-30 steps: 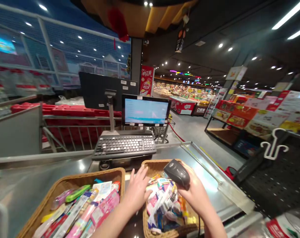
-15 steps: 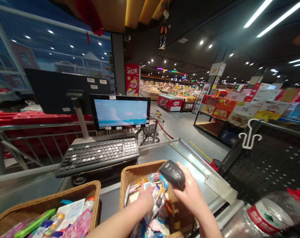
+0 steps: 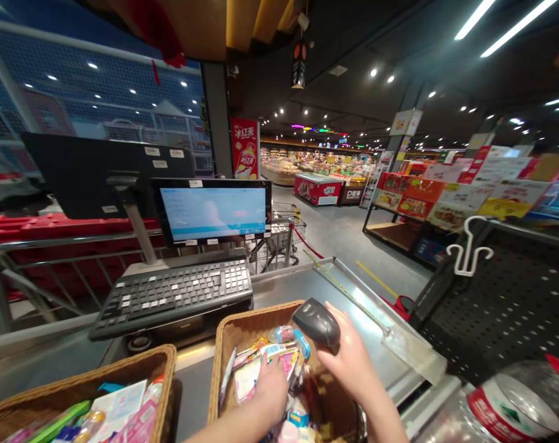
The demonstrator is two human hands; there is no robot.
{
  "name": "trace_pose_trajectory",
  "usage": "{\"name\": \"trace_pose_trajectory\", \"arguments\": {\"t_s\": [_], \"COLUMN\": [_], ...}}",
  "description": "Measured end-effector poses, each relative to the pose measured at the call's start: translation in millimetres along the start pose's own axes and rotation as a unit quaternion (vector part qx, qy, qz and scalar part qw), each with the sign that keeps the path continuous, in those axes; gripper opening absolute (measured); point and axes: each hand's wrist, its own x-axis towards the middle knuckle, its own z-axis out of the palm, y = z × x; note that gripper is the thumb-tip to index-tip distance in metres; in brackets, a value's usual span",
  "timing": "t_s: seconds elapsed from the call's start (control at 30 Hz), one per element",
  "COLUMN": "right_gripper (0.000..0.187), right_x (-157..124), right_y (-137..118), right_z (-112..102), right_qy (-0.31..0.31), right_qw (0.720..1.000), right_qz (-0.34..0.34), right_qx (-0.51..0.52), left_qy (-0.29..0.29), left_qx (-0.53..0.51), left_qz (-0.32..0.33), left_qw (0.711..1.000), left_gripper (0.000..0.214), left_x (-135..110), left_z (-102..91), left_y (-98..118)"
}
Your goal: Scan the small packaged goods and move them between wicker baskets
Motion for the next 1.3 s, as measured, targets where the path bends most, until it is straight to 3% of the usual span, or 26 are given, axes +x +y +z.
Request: {"name": "trace_pose_trajectory", "arguments": {"t_s": [0.13,0.33,0.5,0.7,1.0,1.3], "right_gripper": [0.056,0.053,0.054,0.055,0.05,0.055], "right_x": [0,-2,-3,-1,1,-4], "right_y": [-1,2,1,-13,-41,-70], "right_z": [0,-2,-2,-3,-3,-1], "right_qy": [-0.006,0.007,0.015,0.023,0.008,-0.039], "right_qw": [1.0,1.0,1.0,0.999,0.996,0.99], "right_qz": [-0.006,-0.013,-0.014,-0.038,-0.09,-0.13], "right_qx": [0.001,0.004,0.008,0.001,-0.005,-0.024], "left_qy": [0.041,0.109,0.206,0.25,0.287,0.306], "left_qx": [0.0,-0.031,-0.058,-0.084,-0.075,-0.045], "left_qz": [-0.065,-0.07,-0.055,-0.045,-0.032,-0.022], "left_qw": [0.997,0.991,0.975,0.964,0.954,0.951], "left_gripper": [0.042,0.025,0.018,0.025,0.03,0.033], "left_x": [1,-3,-26,-60,-103,-131], "left_z": [-16.1,-67.0,-117.2,-162.5,-196.1,-207.2], "left_y": [-2,-15,-28,-42,-57,-64]}}
